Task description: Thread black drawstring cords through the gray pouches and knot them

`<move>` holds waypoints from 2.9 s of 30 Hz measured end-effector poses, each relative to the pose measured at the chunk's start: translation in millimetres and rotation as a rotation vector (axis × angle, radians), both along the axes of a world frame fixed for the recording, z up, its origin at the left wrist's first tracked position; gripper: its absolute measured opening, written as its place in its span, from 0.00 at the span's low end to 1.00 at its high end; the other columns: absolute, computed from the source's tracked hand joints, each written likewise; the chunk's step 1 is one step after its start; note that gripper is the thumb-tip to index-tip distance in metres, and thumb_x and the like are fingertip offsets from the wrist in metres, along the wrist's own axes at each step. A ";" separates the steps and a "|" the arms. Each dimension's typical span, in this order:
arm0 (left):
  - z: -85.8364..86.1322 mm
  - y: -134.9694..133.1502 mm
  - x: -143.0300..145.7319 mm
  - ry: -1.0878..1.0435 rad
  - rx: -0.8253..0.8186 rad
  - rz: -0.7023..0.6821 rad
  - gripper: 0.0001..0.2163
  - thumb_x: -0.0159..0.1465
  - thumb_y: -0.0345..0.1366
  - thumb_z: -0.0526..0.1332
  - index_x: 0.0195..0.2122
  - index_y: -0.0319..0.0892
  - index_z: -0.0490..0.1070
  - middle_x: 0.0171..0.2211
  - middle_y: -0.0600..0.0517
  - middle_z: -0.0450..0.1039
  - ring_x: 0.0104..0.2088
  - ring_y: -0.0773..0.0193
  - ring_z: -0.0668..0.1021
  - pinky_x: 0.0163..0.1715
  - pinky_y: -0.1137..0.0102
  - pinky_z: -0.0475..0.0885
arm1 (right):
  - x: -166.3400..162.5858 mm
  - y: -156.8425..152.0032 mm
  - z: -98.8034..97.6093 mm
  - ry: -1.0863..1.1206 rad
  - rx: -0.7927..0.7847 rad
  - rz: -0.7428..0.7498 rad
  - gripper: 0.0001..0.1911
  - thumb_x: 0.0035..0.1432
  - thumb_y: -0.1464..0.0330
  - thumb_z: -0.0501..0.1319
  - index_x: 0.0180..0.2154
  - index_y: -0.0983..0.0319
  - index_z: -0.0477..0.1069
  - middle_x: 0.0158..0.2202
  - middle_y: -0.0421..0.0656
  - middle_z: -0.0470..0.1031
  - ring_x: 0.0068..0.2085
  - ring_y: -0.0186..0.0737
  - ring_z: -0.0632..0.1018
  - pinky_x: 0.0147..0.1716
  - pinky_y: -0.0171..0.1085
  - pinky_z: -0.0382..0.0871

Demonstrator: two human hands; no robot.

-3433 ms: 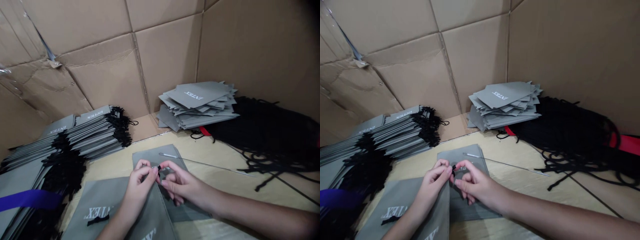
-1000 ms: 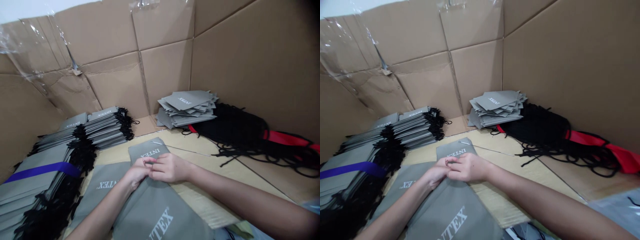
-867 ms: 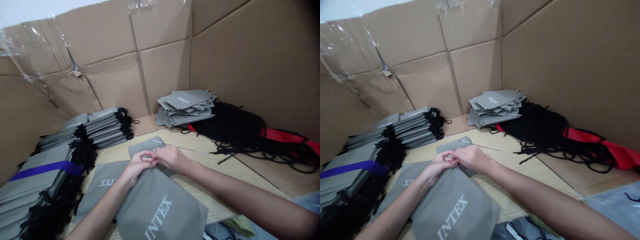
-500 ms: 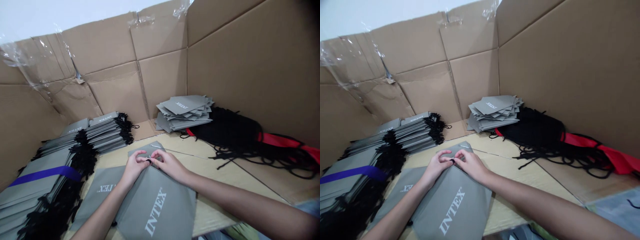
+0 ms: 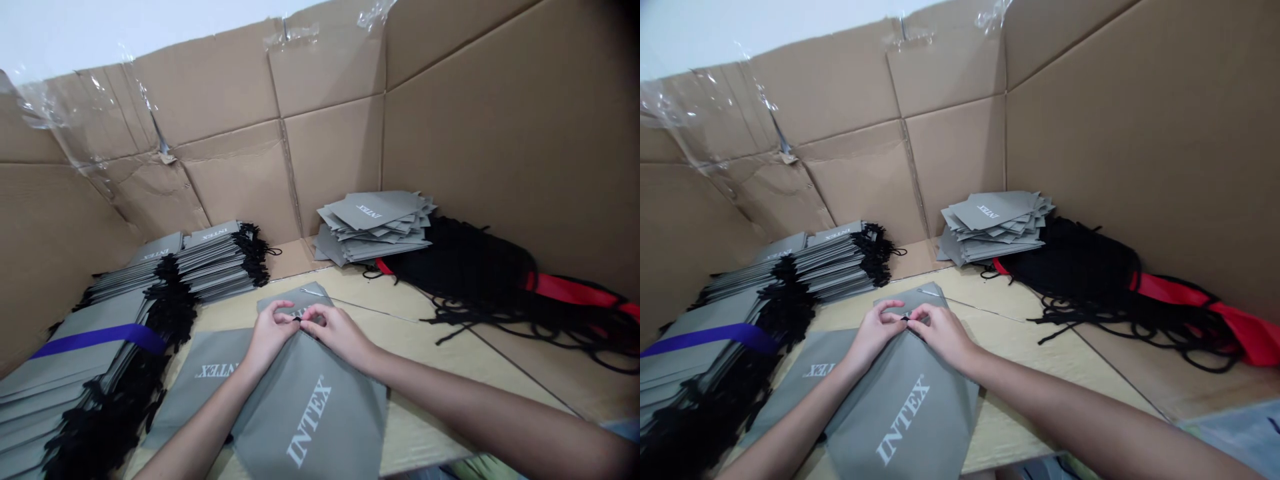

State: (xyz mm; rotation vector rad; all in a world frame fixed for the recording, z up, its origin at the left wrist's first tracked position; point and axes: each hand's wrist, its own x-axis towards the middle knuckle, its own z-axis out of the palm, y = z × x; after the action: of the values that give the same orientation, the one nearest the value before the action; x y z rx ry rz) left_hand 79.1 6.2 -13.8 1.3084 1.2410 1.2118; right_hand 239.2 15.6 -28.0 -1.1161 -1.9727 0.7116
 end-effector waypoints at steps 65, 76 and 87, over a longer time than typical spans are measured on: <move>-10.9 -11.0 7.9 0.254 0.131 -0.232 0.09 0.60 0.42 0.58 0.35 0.41 0.68 0.28 0.53 0.72 0.29 0.66 0.72 0.29 0.75 0.63 | 25.4 19.8 -0.2 -0.023 -0.137 0.379 0.16 0.66 0.57 0.44 0.33 0.59 0.62 0.21 0.33 0.66 0.20 0.29 0.64 0.23 0.29 0.56; -12.3 -10.2 7.2 0.328 0.174 -0.259 0.08 0.61 0.40 0.57 0.36 0.41 0.70 0.33 0.51 0.74 0.34 0.64 0.74 0.33 0.74 0.66 | 24.7 16.7 3.0 -0.066 -0.059 0.332 0.19 0.65 0.55 0.44 0.32 0.60 0.63 0.21 0.35 0.66 0.23 0.31 0.66 0.24 0.30 0.55; -15.5 -10.9 5.6 0.331 0.133 -0.268 0.07 0.61 0.40 0.58 0.35 0.42 0.67 0.31 0.51 0.74 0.33 0.63 0.75 0.31 0.74 0.66 | 23.0 24.6 -1.0 0.245 -0.428 0.597 0.24 0.59 0.48 0.48 0.27 0.61 0.58 0.17 0.32 0.58 0.18 0.28 0.58 0.18 0.29 0.48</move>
State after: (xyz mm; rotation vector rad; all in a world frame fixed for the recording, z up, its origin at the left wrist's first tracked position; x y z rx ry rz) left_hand 84.7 -4.7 -29.3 1.7661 1.1781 0.9229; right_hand 262.2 40.2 -29.0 -0.6049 -1.9909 1.5632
